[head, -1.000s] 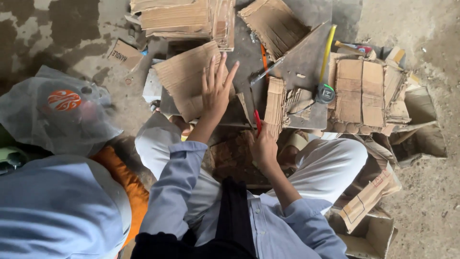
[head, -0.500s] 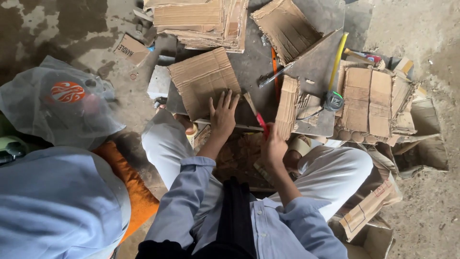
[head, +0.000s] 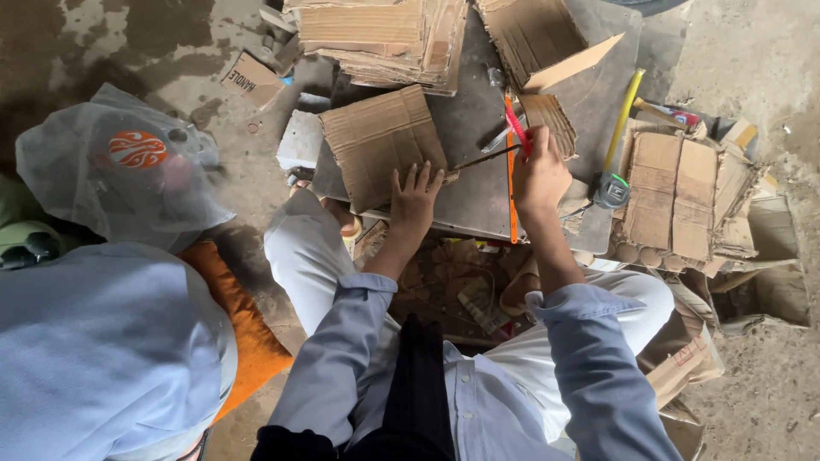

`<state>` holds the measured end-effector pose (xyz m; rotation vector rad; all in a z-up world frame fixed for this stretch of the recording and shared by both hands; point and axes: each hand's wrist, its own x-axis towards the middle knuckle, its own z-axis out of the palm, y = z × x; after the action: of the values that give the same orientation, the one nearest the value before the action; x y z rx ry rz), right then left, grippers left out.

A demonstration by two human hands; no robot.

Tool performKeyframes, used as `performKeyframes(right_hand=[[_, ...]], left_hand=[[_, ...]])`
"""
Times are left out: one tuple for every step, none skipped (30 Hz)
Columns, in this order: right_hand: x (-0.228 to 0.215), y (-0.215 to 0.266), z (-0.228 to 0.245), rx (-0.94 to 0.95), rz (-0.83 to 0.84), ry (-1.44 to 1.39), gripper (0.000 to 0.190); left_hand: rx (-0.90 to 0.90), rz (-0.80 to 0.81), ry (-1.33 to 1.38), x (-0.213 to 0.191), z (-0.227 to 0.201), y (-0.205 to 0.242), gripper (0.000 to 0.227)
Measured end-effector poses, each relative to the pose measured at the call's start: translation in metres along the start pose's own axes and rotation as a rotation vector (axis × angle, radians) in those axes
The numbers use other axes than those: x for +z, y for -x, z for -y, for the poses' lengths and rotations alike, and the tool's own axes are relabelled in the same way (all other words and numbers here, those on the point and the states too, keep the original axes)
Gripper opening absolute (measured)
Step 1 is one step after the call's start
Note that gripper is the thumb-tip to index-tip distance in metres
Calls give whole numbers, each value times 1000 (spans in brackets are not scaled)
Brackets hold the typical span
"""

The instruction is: Measuring and cutting cardboard sheets into specific sizes using a ruler, pencil, and utility knife.

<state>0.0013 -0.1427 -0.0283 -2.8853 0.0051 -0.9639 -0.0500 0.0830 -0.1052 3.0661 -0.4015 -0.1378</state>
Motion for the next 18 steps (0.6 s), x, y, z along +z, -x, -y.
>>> performKeyframes(right_hand=[[-2, 0, 0, 13, 12, -21, 31], [-4, 0, 0, 25, 24, -42, 30], [-6, 3, 0, 28, 26, -39, 30], [-7, 5, -1, 62, 56, -61, 33], [-8, 6, -2, 94, 83, -84, 37], [-4, 11, -7, 95, 83, -82, 37], [1, 15, -10, 118, 86, -84, 38], [5, 20, -13, 142, 90, -86, 39], [-5, 23, -10, 138, 86, -89, 39], [-17, 25, -7, 168, 131, -109, 38], [-24, 19, -2, 193, 163, -134, 37], [-19, 11, -3, 183, 146, -141, 37], [-21, 18, -4, 185, 138, -120, 38], [-21, 26, -6, 187, 130, -100, 39], [-25, 31, -5, 187, 137, -98, 39], [-29, 36, -4, 170, 112, -122, 37], [-32, 37, -2, 150, 83, -149, 36], [-30, 41, -4, 146, 85, -151, 36]], left_hand=[[9, -10, 2, 2, 0, 0, 66], [18, -20, 5, 4, 1, -1, 66], [22, -17, 6, 4, 0, 0, 66], [26, -66, -13, 5, 0, 0, 65], [28, -117, -32, 5, 0, -1, 64], [30, -117, -31, 6, -2, -1, 64], [30, -141, -31, 7, -2, -1, 62], [30, -165, -32, 7, -2, -1, 61], [26, -170, -34, 6, -5, 3, 61], [22, -185, -25, 4, -8, 7, 60], [14, -215, -22, 0, -8, 3, 59], [7, -234, -28, -2, -4, -9, 59], [7, -241, -31, 2, -5, -4, 57], [8, -248, -34, 6, -7, 1, 56], [7, -242, -31, 6, -8, 2, 56], [14, -209, -32, 6, -9, 3, 55], [18, -182, -36, 5, -8, 0, 54], [13, -181, -35, 0, -7, -2, 54]])
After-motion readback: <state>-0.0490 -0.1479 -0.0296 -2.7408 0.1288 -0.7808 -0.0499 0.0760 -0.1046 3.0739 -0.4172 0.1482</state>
